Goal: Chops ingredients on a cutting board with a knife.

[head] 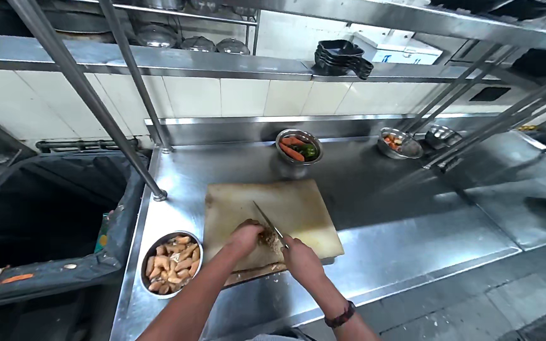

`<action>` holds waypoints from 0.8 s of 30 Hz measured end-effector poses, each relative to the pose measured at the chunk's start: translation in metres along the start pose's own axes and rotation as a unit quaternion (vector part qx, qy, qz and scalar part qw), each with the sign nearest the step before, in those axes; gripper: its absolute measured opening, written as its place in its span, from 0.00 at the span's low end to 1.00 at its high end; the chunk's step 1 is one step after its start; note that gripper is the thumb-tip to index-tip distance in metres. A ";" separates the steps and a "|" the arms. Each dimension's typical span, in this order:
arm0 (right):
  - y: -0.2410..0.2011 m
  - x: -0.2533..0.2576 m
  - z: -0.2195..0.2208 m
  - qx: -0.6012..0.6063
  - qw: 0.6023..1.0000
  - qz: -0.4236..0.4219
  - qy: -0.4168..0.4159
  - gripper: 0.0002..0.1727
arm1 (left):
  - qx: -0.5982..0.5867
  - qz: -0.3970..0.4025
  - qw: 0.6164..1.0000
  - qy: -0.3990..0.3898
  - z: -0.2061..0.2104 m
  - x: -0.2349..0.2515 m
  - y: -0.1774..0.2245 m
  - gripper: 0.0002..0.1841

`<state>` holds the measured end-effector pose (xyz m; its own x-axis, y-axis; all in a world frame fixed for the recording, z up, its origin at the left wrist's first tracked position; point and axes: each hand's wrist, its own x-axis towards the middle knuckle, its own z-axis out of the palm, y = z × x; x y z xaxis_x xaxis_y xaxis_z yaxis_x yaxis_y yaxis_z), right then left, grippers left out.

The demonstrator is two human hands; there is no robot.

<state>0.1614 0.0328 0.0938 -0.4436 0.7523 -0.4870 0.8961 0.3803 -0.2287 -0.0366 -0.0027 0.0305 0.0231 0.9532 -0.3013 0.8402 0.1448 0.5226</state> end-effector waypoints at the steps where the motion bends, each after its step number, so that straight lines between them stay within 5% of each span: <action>1: -0.009 -0.006 -0.007 -0.014 1.000 -0.005 -0.019 0.25 | -0.003 0.000 1.000 0.000 0.001 -0.001 0.001 0.15; 4: -0.025 -0.022 -0.009 -0.048 0.998 0.001 -0.050 0.24 | -0.003 -0.002 1.000 0.009 0.006 -0.001 0.001 0.14; 9: -0.019 -0.002 0.048 -0.053 0.998 0.037 -0.024 0.26 | -0.022 0.001 1.000 0.021 0.011 -0.007 0.002 0.14; 14: -0.036 -0.026 0.010 -0.047 0.996 0.034 -0.074 0.26 | -0.032 0.008 0.999 0.027 0.010 -0.010 -0.005 0.15; 18: -0.026 -0.005 0.049 -0.026 0.998 0.039 -0.035 0.25 | -0.038 0.020 0.997 0.060 0.017 -0.012 -0.008 0.14; 24: -0.038 -0.024 0.016 -0.020 0.997 0.028 -0.075 0.27 | -0.046 0.022 0.996 0.075 0.017 -0.015 -0.013 0.13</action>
<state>0.1384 -0.0080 0.1010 -0.3832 0.6847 -0.6200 0.9167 0.3641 -0.1645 -0.0385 -0.0235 0.0144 -0.0287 0.9872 -0.1567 0.7867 0.1190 0.6057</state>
